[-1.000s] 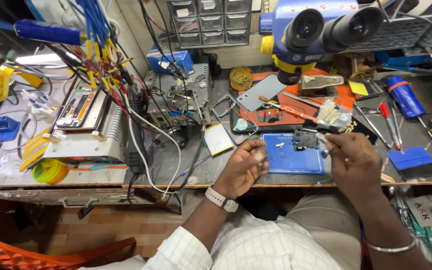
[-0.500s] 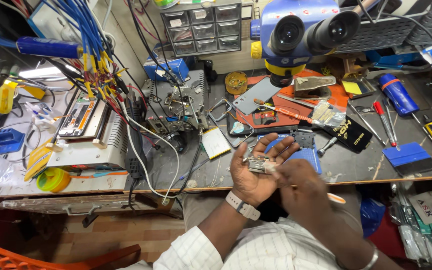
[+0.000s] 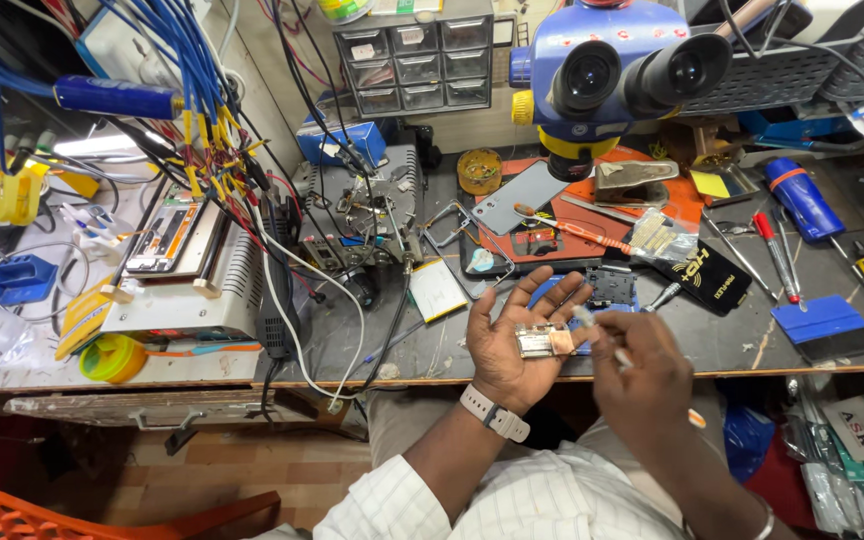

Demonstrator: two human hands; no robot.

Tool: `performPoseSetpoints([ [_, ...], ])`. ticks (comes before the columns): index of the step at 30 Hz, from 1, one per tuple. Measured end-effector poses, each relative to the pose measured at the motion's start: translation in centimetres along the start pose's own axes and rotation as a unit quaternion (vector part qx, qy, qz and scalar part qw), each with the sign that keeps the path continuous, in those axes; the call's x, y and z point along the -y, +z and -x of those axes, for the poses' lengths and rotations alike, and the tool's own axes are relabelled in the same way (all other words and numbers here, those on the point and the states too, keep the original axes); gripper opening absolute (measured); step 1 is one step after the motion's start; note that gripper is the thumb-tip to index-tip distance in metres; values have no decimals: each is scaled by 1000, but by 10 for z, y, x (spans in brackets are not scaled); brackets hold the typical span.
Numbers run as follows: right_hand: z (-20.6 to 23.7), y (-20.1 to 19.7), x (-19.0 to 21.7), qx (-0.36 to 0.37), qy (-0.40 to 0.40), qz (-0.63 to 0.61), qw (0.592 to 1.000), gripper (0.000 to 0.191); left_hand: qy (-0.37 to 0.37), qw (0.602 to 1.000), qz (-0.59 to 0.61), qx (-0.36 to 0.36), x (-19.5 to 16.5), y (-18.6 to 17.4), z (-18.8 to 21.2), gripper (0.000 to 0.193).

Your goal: The person works on a disassembled smartphone at a repair bench, manipulating small internal components with their fingers and using a brush on the parts. They then handle a replacement screen, peel its protective film, open a yellow packaging sleeve, and continue fitting parts to the phone body.

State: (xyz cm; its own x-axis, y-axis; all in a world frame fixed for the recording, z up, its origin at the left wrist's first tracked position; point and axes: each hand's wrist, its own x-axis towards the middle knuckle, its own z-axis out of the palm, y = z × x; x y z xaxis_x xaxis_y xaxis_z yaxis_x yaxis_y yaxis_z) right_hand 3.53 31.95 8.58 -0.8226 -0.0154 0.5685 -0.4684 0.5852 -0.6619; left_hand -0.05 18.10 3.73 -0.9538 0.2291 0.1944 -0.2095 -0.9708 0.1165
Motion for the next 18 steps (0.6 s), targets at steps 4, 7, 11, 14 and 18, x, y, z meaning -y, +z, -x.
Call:
performPoseSetpoints([
  [4, 16, 14, 10, 20, -83, 4, 996, 14, 26, 998, -59, -6, 9, 1, 0, 85],
  [7, 17, 19, 13, 12, -34, -4, 999, 14, 72, 989, -127, 30, 11, 1, -2, 93],
  [11, 16, 23, 16, 18, -41, -74, 996, 14, 134, 972, -192, 35, 12, 1, -1, 98],
  [14, 15, 24, 14, 17, 39, -60, 997, 11, 166, 961, -217, 43, 14, 2, -1, 99],
  [18, 15, 28, 5, 38, 42, -93, 994, 14, 191, 946, -258, 50, 15, 4, -2, 103],
])
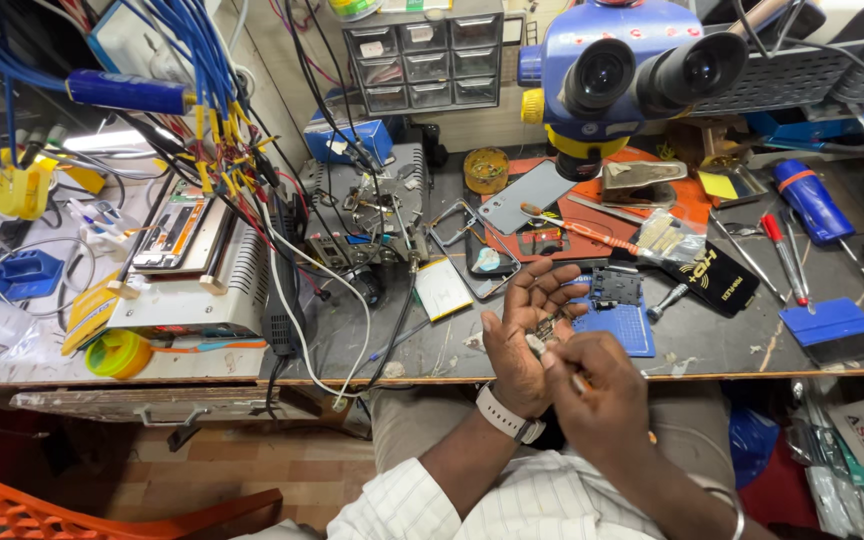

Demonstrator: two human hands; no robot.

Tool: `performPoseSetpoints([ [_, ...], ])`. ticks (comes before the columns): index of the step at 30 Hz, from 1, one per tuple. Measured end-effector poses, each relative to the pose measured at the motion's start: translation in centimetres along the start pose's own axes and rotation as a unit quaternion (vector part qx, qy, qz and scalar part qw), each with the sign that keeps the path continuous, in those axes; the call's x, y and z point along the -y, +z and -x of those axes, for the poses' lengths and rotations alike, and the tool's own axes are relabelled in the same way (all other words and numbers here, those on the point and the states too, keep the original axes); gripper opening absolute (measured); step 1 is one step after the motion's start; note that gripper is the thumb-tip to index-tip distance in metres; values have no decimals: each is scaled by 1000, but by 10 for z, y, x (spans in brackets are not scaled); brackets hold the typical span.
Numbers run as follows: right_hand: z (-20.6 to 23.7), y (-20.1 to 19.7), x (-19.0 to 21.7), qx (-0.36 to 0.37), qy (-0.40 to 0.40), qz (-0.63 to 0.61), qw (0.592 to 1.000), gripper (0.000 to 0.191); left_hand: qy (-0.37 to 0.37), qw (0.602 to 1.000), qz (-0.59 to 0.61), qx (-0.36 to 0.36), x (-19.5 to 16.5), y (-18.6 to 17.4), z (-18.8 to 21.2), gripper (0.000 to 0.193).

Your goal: The person works on a disassembled smartphone at a repair bench, manipulating small internal components with their fingers and using a brush on the parts. They then handle a replacement screen, peel its protective film, open a yellow packaging sleeve, and continue fitting parts to the phone body.

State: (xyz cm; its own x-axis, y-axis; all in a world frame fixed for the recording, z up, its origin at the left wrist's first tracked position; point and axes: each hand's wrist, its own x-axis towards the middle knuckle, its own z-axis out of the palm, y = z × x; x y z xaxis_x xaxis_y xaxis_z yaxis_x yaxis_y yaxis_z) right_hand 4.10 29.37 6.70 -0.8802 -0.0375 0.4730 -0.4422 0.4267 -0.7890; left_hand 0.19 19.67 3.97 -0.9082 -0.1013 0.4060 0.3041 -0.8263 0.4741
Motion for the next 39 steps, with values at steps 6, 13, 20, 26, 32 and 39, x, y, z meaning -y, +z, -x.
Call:
performPoseSetpoints([
  [6, -4, 1, -13, 11, 55, -33, 998, 15, 8, 1000, -26, -2, -1, 1, 1, 106],
  [13, -6, 7, -13, 24, 42, -121, 991, 12, 5, 1000, -20, -15, -1, 0, 1, 107],
  [20, -6, 6, -7, 12, -61, -80, 995, 10, 7, 999, -17, -26, 1, -3, -1, 108],
  [26, -9, 5, -6, 2, -31, -66, 997, 15, 26, 999, -24, -15, 3, -5, -3, 108],
  [32, -7, 3, -6, 13, 26, 22, 999, 17, 22, 999, -33, -35, 5, -7, -2, 109],
  [39, -34, -17, -36, -11, 170, -160, 972, 22, 7, 993, 108, -51, -6, -4, -12, 90],
])
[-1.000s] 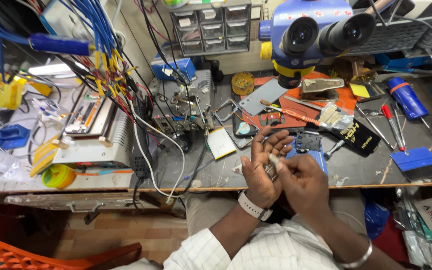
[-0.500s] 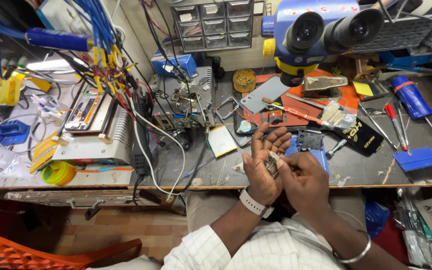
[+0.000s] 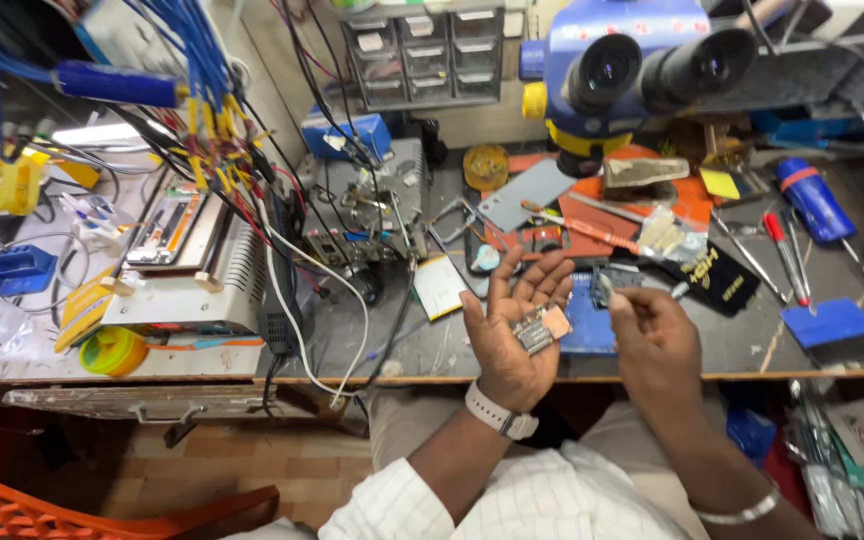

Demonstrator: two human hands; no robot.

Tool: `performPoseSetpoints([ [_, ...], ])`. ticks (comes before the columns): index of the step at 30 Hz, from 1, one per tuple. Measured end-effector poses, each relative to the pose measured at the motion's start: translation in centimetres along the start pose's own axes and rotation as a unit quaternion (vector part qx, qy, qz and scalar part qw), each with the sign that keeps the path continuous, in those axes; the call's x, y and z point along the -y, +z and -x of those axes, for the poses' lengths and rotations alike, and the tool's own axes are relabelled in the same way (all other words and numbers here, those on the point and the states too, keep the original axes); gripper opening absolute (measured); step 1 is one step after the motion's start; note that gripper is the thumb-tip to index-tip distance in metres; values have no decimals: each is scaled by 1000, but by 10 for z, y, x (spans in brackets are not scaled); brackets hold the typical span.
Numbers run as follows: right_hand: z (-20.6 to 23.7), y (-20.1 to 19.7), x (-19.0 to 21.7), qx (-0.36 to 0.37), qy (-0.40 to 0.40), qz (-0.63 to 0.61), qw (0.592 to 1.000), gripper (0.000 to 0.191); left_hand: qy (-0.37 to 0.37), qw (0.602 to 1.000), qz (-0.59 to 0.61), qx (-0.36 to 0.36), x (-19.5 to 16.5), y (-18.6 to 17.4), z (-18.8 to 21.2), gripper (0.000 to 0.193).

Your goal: The person works on a disassembled smartphone at a repair bench, manipulating small internal components with their fingers and using a brush on the parts. They then handle a replacement screen, peel its protective film, open a yellow packaging sleeve, and continue fitting parts to the phone body.

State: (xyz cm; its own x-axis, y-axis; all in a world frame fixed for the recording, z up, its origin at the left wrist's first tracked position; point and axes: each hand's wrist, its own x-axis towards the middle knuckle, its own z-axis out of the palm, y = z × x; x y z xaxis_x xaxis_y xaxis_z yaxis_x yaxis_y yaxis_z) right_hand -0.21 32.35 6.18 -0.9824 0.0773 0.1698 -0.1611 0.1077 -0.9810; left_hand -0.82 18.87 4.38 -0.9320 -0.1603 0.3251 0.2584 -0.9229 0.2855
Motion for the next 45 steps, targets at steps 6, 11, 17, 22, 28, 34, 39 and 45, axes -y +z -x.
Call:
performPoseSetpoints([
  [6, 5, -1, -30, 68, 113, -146, 981, 27, -74, 992, -85, -58, 10, -13, 0, 61],
  [11, 8, 4, -20, 67, 64, -84, 992, 24, -160, 953, -252, -50, 21, -41, 12, 43],
  [17, -19, -24, -4, -16, -275, 276, 921, 17, -296, 937, -78, -167, -7, -48, 18, 29],
  [22, -115, -69, 7, 40, -334, 434, 836, 20, -273, 945, -83, -159, -35, -41, 8, 35],
  [28, -140, -54, 18, -11, -391, 540, 745, 42, -275, 951, -45, -131, -42, -44, 4, 42],
  [34, -134, -8, 20, 85, -357, 438, 821, 33, -277, 957, -14, -81, -45, -52, 6, 48],
  [39, -141, 26, 23, 128, -334, 478, 802, 32, -284, 956, 2, -79, -46, -54, 2, 56],
  [45, -140, -7, 30, 107, -346, 389, 847, 32, -288, 955, 12, -73, -48, -58, 2, 64],
])
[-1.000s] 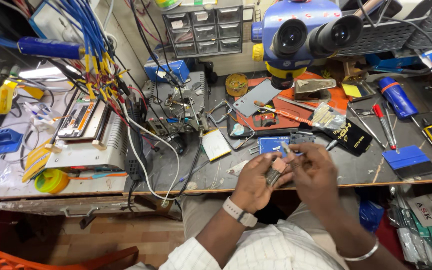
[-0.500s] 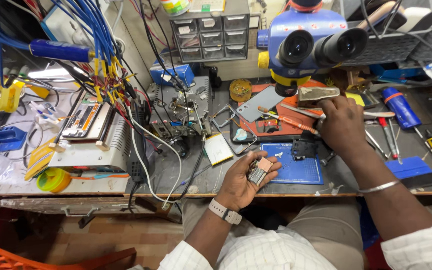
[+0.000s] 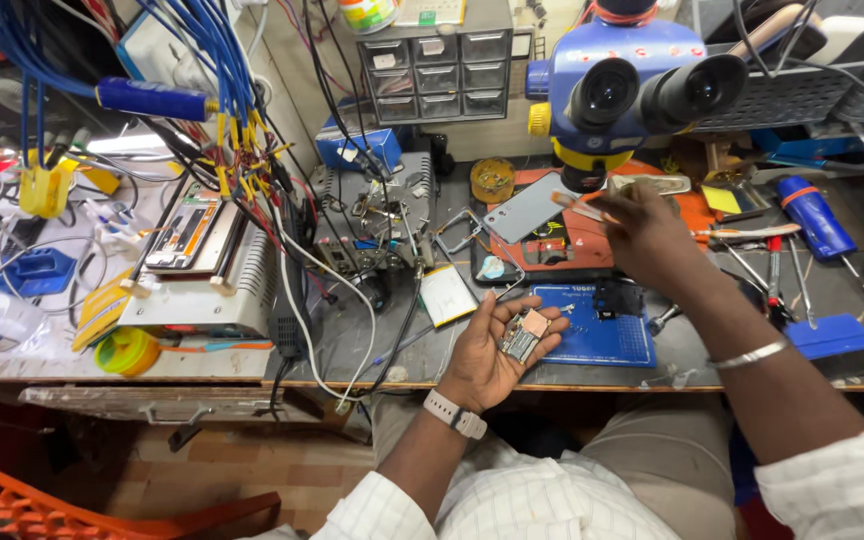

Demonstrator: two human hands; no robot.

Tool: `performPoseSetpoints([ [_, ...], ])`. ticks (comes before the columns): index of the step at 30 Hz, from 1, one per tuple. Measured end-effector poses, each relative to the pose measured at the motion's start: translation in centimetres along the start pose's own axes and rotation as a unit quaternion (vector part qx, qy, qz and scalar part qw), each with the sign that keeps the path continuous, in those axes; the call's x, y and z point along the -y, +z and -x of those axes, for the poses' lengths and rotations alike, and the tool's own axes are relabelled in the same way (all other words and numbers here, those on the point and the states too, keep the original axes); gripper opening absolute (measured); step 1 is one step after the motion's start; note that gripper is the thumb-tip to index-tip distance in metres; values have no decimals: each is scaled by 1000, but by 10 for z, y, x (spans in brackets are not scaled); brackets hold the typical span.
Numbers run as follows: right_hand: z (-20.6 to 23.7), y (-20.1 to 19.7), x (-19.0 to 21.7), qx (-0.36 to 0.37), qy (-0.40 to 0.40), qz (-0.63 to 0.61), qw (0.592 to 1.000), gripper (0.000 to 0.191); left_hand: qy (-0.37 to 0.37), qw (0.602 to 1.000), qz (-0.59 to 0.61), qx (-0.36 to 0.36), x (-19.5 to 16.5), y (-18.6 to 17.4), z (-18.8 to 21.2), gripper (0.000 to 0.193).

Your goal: The person works on a disassembled smartphone at a repair bench, manipulating small internal components with their fingers and using a brush on the parts. They then handle a replacement screen, peel its protective film, open a yellow packaging sleeve, and continue fitting parts to the phone body.

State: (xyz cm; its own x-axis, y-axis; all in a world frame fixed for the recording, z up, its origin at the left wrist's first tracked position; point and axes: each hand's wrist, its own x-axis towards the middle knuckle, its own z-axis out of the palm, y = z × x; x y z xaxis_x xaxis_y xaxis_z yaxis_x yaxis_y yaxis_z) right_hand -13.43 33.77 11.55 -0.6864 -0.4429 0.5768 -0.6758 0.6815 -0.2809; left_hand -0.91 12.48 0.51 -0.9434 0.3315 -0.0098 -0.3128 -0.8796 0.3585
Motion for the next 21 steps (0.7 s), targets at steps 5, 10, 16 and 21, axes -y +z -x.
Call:
performPoseSetpoints([
  [5, 35, -28, 14, 64, -3, -58, 996, 35, -21, 997, 23, 64, 0, -1, -3, 70],
  [10, 62, -17, 24, 80, -54, -76, 992, 51, -25, 999, -14, 18, -2, 0, -1, 78],
  [16, 58, 7, -2, 32, -25, -183, 982, 52, -26, 999, 1, 22, -4, 2, -1, 79],
  [21, 43, -2, -14, -80, 113, -510, 849, 34, -18, 1000, 2, 18, -3, 1, -2, 76],
])
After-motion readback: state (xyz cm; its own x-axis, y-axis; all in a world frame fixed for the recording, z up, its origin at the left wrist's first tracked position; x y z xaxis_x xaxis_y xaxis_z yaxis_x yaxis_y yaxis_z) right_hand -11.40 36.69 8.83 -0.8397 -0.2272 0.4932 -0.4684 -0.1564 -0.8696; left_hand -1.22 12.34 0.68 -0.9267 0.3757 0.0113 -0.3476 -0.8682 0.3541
